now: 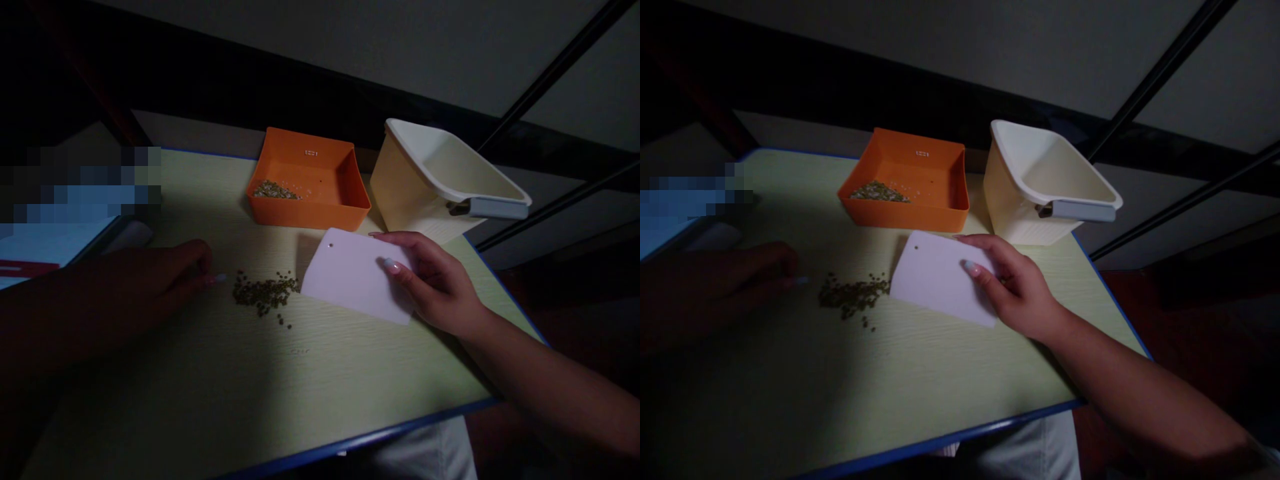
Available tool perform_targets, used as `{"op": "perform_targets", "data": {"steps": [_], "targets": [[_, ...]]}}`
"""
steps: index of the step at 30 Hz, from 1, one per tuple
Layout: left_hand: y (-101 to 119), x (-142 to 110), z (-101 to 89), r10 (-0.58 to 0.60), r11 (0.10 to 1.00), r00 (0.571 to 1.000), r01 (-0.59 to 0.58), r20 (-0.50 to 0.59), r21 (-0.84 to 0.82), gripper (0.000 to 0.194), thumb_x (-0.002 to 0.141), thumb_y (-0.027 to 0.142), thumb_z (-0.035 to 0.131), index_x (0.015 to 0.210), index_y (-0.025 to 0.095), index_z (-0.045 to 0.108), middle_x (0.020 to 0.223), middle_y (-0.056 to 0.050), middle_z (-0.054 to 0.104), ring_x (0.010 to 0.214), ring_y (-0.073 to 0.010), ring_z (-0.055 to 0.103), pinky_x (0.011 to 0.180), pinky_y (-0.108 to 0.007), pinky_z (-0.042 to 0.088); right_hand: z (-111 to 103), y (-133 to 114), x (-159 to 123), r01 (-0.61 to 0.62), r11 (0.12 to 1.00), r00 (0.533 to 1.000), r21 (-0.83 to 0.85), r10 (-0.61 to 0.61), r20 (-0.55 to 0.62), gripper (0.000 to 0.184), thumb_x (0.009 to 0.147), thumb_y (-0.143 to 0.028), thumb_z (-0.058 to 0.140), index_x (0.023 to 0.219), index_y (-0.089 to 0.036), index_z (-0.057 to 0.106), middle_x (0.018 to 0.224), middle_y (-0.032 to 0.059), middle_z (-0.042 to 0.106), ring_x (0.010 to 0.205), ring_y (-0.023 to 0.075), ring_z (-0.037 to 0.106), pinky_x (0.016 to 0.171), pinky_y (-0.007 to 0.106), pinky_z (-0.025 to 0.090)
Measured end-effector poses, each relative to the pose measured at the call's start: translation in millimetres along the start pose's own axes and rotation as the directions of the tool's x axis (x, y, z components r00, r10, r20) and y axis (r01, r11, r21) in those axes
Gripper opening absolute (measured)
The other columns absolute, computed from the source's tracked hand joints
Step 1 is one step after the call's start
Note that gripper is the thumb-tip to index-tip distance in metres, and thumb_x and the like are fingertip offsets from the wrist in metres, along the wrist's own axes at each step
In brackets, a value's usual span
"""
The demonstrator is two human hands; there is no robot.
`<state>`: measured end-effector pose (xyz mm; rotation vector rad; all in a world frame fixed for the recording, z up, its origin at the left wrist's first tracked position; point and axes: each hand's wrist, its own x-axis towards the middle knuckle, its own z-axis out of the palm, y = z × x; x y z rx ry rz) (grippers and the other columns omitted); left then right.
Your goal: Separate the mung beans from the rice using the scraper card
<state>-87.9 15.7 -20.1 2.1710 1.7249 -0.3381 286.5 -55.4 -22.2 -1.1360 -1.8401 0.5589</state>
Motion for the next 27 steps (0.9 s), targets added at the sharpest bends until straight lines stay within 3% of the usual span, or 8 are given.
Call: {"op": "perform_targets", "data": {"steps": [6,13,21,27], "targets": [[4.2,-4.3,-2.1,0.004,1.0,0.999,-0.004,0.037,0.015,0.057,0.079,0.074,0.019,0.094,0.032,0.053,0.084,0.0,0.066,0.079,-0.023,0.064,0.076,-0.041,0.046,2.4,4.0,4.2,-0.012,0.999,0.99,-0.04,0.007,-0.139,0.026,0.094,-0.025,0.065,0.12,-0.027,0.067,0.122,0.0057,0.074,0.111,0.0211,0.069,0.093,0.035,0.057],[4.0,-2.8,-1.8,0.01,1.0,1.0,-0.011,0.025,0.01,0.055,0.082,0.073,0.02,0.095,0.032,0.054,0.084,0.0,0.065,0.079,-0.0243,0.064,0.076,-0.041,0.045,9.7,3.0,6.6,-0.04,0.998,0.996,-0.039,0.036,-0.087,0.027,0.095,-0.025,0.062,0.121,-0.024,0.066,0.12,0.0072,0.075,0.105,0.0219,0.07,0.084,0.035,0.059],[7.3,-4.7,-1.6,0.014,1.0,1.0,-0.014,0.002,-0.002,0.051,0.083,0.069,0.022,0.097,0.032,0.054,0.083,0.0,0.065,0.078,-0.0248,0.065,0.075,-0.041,0.045,13.5,-6.4,2.8,-0.082,0.996,0.986,0.017,0.084,-0.145,0.025,0.094,-0.026,0.063,0.119,-0.024,0.067,0.117,0.0068,0.076,0.102,0.0212,0.072,0.086,0.034,0.059],[13.3,-7.5,-4.9,0.032,0.999,0.999,-0.031,0.022,-0.026,0.05,0.084,0.068,0.023,0.096,0.03,0.054,0.086,-0.003,0.066,0.081,-0.0262,0.065,0.077,-0.042,0.044,15.9,-6.8,1.4,-0.126,0.992,0.982,-0.019,0.122,-0.141,0.027,0.094,-0.028,0.063,0.121,-0.024,0.067,0.121,0.0086,0.075,0.101,0.0222,0.072,0.078,0.033,0.061]]}}
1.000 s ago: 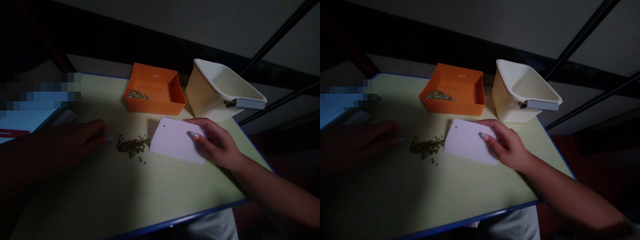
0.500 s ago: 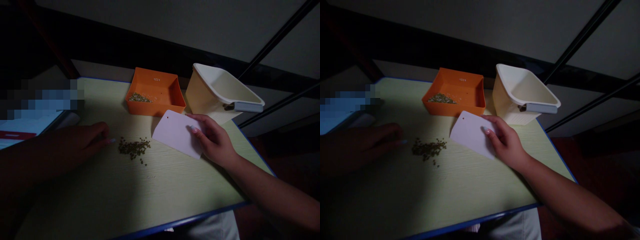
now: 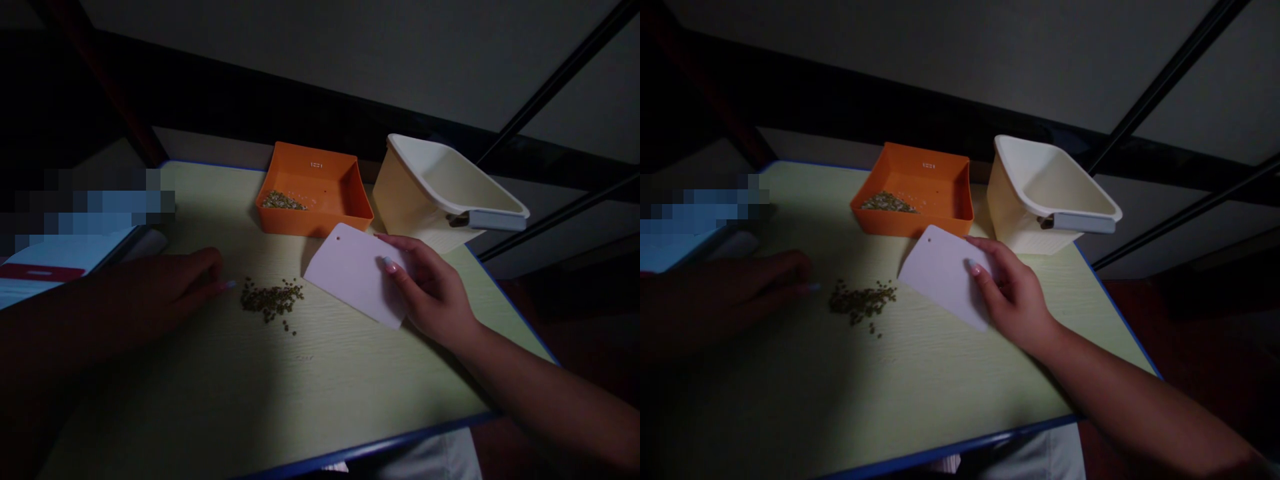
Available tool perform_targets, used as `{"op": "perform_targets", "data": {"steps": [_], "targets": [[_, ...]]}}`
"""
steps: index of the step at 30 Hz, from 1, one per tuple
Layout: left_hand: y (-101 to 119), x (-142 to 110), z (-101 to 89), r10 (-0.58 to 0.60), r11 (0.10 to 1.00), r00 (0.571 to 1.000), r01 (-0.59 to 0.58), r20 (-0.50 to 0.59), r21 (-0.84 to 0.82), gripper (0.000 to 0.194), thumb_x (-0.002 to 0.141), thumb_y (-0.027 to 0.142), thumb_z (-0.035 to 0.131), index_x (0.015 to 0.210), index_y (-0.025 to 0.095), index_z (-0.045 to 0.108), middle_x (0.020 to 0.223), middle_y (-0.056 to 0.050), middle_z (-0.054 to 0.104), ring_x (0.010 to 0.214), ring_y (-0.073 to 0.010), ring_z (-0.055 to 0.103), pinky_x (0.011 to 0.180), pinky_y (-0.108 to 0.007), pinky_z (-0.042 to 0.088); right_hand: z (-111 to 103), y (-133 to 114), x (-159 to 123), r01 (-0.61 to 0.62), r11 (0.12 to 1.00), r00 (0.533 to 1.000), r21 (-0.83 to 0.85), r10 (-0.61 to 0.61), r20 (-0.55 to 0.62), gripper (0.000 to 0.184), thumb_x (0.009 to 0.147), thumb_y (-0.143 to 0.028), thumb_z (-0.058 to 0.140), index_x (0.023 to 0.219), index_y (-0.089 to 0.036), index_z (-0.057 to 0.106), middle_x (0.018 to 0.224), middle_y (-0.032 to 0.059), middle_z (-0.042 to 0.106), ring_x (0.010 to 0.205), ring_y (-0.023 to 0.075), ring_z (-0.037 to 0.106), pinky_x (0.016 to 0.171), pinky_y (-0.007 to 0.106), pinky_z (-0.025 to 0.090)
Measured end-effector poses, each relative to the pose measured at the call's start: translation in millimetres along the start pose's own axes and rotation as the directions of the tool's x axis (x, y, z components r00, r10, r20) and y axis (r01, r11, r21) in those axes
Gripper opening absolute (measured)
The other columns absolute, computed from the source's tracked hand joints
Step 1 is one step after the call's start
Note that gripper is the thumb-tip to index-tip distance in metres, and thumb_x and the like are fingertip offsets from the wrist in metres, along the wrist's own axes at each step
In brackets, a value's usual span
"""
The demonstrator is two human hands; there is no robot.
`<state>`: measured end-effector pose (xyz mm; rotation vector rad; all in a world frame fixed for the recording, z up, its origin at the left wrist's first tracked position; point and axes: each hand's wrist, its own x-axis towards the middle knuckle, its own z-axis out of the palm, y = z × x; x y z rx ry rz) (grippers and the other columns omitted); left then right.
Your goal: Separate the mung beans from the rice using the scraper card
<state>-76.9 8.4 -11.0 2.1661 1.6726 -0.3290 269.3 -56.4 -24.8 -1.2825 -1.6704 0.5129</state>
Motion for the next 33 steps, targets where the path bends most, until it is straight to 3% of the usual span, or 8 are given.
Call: {"op": "perform_targets", "data": {"steps": [15,33], "targets": [[-12.7,1.8,4.8,0.012,1.0,1.0,-0.012,-0.009,-0.015,0.049,0.088,0.068,0.026,0.1,0.03,0.056,0.089,-0.002,0.066,0.081,-0.0247,0.064,0.077,-0.041,0.044,-2.6,9.4,6.5,0.043,0.998,0.995,0.041,-0.047,0.091,0.025,0.094,-0.025,0.063,0.119,-0.023,0.068,0.121,0.0072,0.076,0.108,0.0208,0.072,0.091,0.038,0.06],[-6.4,-0.3,0.8,-0.017,1.0,1.0,0.017,0.02,-0.009,0.054,0.083,0.072,0.021,0.097,0.032,0.055,0.09,-0.003,0.066,0.085,-0.0271,0.065,0.079,-0.043,0.046,-11.3,4.8,1.7,0.028,0.997,0.983,0.07,-0.04,0.18,0.025,0.094,-0.024,0.064,0.118,-0.025,0.069,0.117,0.0056,0.077,0.103,0.0199,0.073,0.085,0.032,0.06]]}}
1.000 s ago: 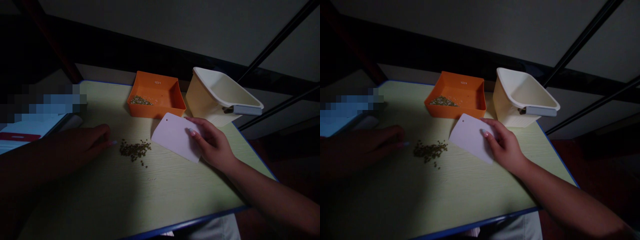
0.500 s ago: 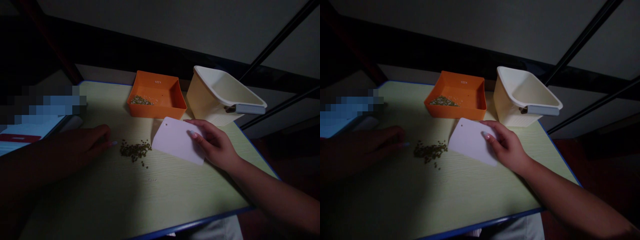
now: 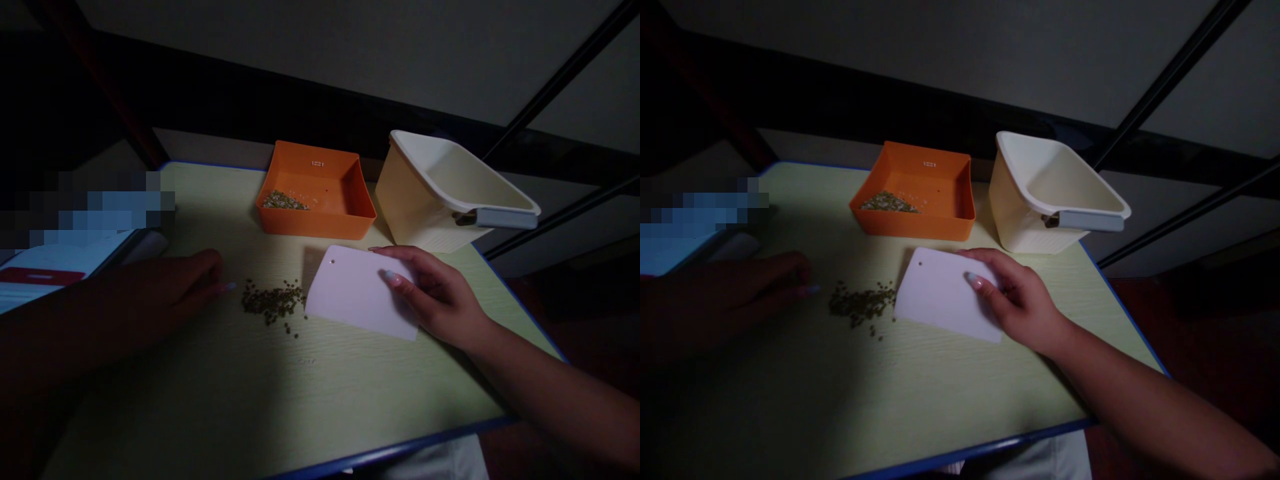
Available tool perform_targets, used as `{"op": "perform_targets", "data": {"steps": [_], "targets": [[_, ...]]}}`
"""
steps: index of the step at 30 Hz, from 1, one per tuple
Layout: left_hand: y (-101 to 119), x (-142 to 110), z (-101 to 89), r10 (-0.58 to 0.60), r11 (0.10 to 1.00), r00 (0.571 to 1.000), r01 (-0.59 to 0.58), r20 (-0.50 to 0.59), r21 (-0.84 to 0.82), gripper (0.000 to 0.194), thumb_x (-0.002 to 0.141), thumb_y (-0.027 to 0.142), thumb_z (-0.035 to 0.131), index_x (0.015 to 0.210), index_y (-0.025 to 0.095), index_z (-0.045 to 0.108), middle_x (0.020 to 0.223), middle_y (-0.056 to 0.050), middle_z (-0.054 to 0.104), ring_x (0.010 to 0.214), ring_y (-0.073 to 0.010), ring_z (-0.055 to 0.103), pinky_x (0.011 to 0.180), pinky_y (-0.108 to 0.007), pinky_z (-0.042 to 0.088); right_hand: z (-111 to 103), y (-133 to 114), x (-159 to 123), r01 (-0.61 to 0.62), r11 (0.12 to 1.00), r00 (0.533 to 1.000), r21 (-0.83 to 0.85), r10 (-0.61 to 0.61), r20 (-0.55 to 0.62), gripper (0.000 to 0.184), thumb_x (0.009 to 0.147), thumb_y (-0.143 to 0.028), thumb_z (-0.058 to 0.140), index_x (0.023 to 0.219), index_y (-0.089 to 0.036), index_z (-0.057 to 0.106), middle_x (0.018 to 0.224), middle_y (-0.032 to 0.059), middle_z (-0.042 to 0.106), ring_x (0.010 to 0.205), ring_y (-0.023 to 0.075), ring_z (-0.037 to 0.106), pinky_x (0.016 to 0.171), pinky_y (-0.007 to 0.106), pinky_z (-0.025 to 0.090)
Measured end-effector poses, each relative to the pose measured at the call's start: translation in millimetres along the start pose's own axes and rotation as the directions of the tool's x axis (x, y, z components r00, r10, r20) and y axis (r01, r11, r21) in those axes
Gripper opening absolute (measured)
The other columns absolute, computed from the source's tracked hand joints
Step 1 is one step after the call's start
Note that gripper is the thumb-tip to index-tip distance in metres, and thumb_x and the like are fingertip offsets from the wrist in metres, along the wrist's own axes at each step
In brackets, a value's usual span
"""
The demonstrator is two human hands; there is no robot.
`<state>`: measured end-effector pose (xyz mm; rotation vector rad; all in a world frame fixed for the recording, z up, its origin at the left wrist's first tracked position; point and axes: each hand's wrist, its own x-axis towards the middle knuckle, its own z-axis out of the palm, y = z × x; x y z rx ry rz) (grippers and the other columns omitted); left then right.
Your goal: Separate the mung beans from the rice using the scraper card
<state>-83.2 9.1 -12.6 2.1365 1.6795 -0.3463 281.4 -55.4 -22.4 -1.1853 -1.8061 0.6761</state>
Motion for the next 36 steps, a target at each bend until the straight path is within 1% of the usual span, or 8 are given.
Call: {"op": "perform_targets", "data": {"steps": [8,15,19,24,27,30,34,36], "targets": [[4.3,-1.3,-2.1,0.009,1.0,1.0,-0.009,-0.003,-0.009,0.051,0.084,0.068,0.022,0.096,0.03,0.054,0.089,-0.003,0.066,0.083,-0.0269,0.064,0.078,-0.043,0.045,-5.0,-5.6,-3.6,-0.051,0.999,0.999,0.0,0.051,-0.015,0.023,0.093,-0.029,0.066,0.115,-0.028,0.072,0.112,0.006,0.079,0.091,0.021,0.074,0.068,0.031,0.061],[3.1,-2.6,-1.5,0.002,1.0,1.0,-0.002,-0.007,-0.023,0.05,0.085,0.069,0.023,0.097,0.031,0.053,0.088,-0.003,0.066,0.082,-0.026,0.064,0.077,-0.042,0.045,-1.9,-9.2,-6.5,-0.034,0.999,0.999,0.012,0.034,0.005,0.023,0.093,-0.028,0.065,0.116,-0.028,0.072,0.111,0.0062,0.079,0.094,0.0211,0.075,0.071,0.032,0.063],[5.5,-2.3,-1.6,-0.002,1.0,1.0,0.002,-0.01,-0.017,0.048,0.086,0.065,0.025,0.098,0.03,0.054,0.089,-0.003,0.066,0.083,-0.0263,0.064,0.078,-0.042,0.045,-1.5,-10.7,-10.0,-0.015,1.0,0.999,-0.011,0.015,0.046,0.027,0.095,-0.027,0.063,0.121,-0.029,0.07,0.115,0.0054,0.078,0.088,0.0189,0.075,0.062,0.027,0.061],[5.1,-0.6,-1.4,0.002,1.0,1.0,-0.002,0.0,-0.011,0.05,0.085,0.067,0.025,0.097,0.03,0.055,0.088,-0.004,0.066,0.082,-0.0267,0.064,0.076,-0.043,0.045,-4.0,-11.8,-15.9,0.053,0.997,0.998,-0.052,-0.051,0.031,0.033,0.096,-0.024,0.063,0.127,-0.033,0.067,0.12,0.0047,0.077,0.099,0.0216,0.075,0.074,0.032,0.064],[2.2,-0.7,-0.8,0.006,1.0,1.0,-0.006,-0.002,-0.014,0.05,0.085,0.068,0.025,0.098,0.03,0.055,0.091,-0.004,0.066,0.084,-0.0265,0.063,0.079,-0.043,0.045,-6.2,-11.5,-17.1,0.064,0.994,0.998,-0.088,-0.064,-0.001,0.035,0.095,-0.024,0.063,0.129,-0.033,0.067,0.121,0.0054,0.077,0.094,0.0222,0.076,0.066,0.032,0.063],[0.0,-1.4,-0.3,0.007,1.0,1.0,-0.007,-0.006,-0.015,0.05,0.086,0.069,0.024,0.098,0.031,0.055,0.091,-0.003,0.065,0.085,-0.0256,0.063,0.081,-0.043,0.045,-6.5,-10.6,-16.1,0.069,0.993,0.998,-0.099,-0.068,0.012,0.036,0.095,-0.023,0.063,0.129,-0.033,0.067,0.121,0.0049,0.077,0.09,0.0213,0.077,0.062,0.029,0.062],[2.6,-2.1,-1.2,0.005,1.0,1.0,-0.005,-0.003,-0.021,0.048,0.085,0.067,0.025,0.095,0.03,0.054,0.087,-0.002,0.065,0.081,-0.0247,0.063,0.078,-0.042,0.044,-4.5,-9.9,-14.1,0.104,0.991,0.993,-0.085,-0.099,0.057,0.036,0.096,-0.021,0.061,0.131,-0.031,0.066,0.121,0.0053,0.077,0.1,0.0209,0.076,0.078,0.03,0.064],[4.6,-2.6,-1.5,-0.002,1.0,1.0,0.002,-0.006,-0.026,0.047,0.085,0.066,0.026,0.094,0.029,0.054,0.085,-0.002,0.064,0.08,-0.0246,0.063,0.077,-0.042,0.044,-3.6,-9.6,-13.9,0.118,0.99,0.991,-0.077,-0.113,0.065,0.037,0.097,-0.019,0.06,0.131,-0.029,0.065,0.122,0.0058,0.077,0.103,0.0197,0.075,0.082,0.029,0.063]]}}
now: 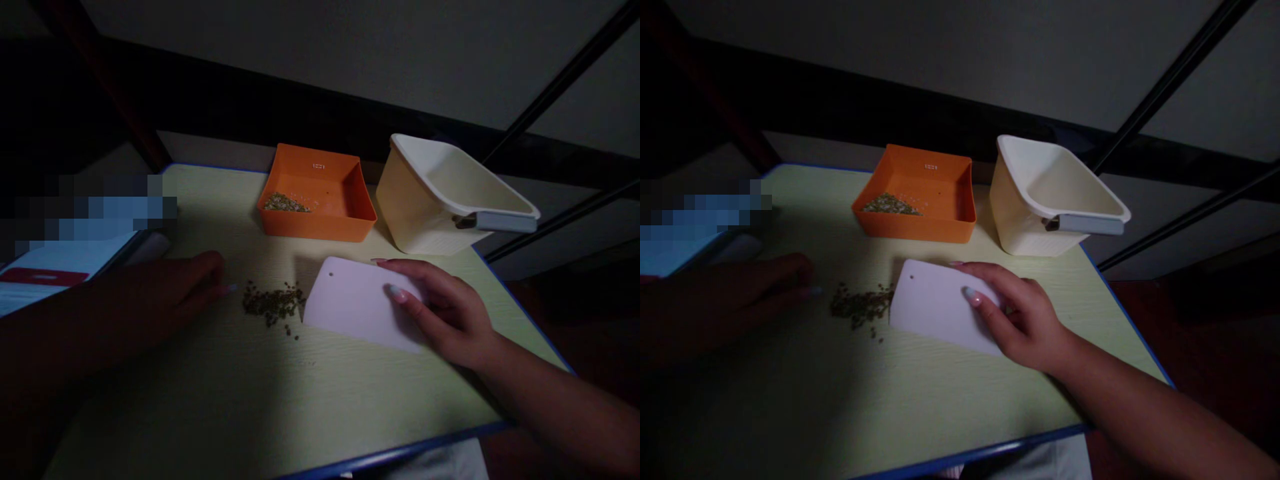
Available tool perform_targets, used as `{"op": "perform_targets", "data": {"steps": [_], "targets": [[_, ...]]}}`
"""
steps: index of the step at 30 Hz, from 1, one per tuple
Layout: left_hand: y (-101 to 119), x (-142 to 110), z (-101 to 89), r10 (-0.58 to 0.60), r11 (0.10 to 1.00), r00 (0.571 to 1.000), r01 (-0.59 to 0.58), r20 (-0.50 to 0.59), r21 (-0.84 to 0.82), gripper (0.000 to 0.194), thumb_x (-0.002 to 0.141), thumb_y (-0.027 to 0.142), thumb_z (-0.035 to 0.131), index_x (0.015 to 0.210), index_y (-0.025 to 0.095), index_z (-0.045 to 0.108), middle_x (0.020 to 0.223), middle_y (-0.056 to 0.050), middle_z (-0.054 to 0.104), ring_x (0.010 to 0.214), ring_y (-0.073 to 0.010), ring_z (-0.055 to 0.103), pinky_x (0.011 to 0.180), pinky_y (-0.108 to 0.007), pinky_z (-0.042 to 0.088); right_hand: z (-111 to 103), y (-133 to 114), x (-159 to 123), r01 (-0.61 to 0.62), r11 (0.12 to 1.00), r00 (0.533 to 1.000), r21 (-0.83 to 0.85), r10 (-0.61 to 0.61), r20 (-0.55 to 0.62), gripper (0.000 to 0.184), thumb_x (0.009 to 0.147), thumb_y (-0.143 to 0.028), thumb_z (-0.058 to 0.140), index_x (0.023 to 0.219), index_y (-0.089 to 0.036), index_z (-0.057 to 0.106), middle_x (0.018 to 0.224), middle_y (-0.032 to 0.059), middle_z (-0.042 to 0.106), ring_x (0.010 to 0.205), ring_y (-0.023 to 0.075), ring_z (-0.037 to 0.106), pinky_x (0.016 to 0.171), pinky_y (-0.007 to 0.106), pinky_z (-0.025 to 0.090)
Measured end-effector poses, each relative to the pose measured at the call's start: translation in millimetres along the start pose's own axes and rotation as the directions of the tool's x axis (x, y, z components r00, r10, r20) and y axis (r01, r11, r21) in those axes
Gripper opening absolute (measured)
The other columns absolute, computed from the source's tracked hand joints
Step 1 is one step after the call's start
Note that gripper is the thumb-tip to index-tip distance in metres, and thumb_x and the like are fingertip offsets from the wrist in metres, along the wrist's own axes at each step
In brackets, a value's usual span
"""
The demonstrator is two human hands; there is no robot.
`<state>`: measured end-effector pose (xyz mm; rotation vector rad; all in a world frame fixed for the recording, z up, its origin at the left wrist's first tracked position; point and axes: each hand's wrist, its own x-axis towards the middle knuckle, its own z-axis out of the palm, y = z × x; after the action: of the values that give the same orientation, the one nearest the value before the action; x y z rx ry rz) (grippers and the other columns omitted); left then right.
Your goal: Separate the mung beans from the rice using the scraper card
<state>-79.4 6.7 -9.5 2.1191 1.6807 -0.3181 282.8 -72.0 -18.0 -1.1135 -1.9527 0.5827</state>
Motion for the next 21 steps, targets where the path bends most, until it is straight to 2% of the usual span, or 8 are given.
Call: {"op": "perform_targets", "data": {"steps": [9,15,21], "targets": [[7.4,-1.4,-2.3,-0.019,1.0,1.0,0.019,-0.001,-0.014,0.046,0.084,0.065,0.027,0.096,0.03,0.054,0.087,-0.002,0.065,0.081,-0.0243,0.063,0.077,-0.04,0.042,2.7,1.2,0.0,0.001,1.0,0.999,-0.028,-0.003,-0.05,0.039,0.096,-0.016,0.061,0.132,-0.03,0.064,0.121,0.0038,0.077,0.094,0.0154,0.076,0.063,0.02,0.06],[1.7,-0.7,1.5,0.013,1.0,1.0,-0.013,-0.025,-0.01,0.049,0.085,0.068,0.026,0.094,0.028,0.054,0.087,-0.002,0.064,0.081,-0.0239,0.062,0.076,-0.04,0.041,1.6,2.3,-0.3,-0.002,0.999,0.998,-0.036,0.0,-0.063,0.038,0.096,-0.017,0.061,0.132,-0.031,0.064,0.122,0.0043,0.076,0.099,0.0174,0.075,0.069,0.023,0.062],[-4.4,0.9,4.5,0.013,1.0,0.999,-0.013,-0.037,-0.005,0.049,0.088,0.069,0.027,0.095,0.029,0.054,0.084,0.0,0.064,0.077,-0.0227,0.062,0.075,-0.039,0.04,-1.0,0.5,-1.3,-0.01,0.999,0.999,-0.04,0.008,-0.041,0.037,0.096,-0.019,0.06,0.131,-0.031,0.065,0.116,0.0047,0.078,0.077,0.0157,0.075,0.057,0.024,0.057]]}}
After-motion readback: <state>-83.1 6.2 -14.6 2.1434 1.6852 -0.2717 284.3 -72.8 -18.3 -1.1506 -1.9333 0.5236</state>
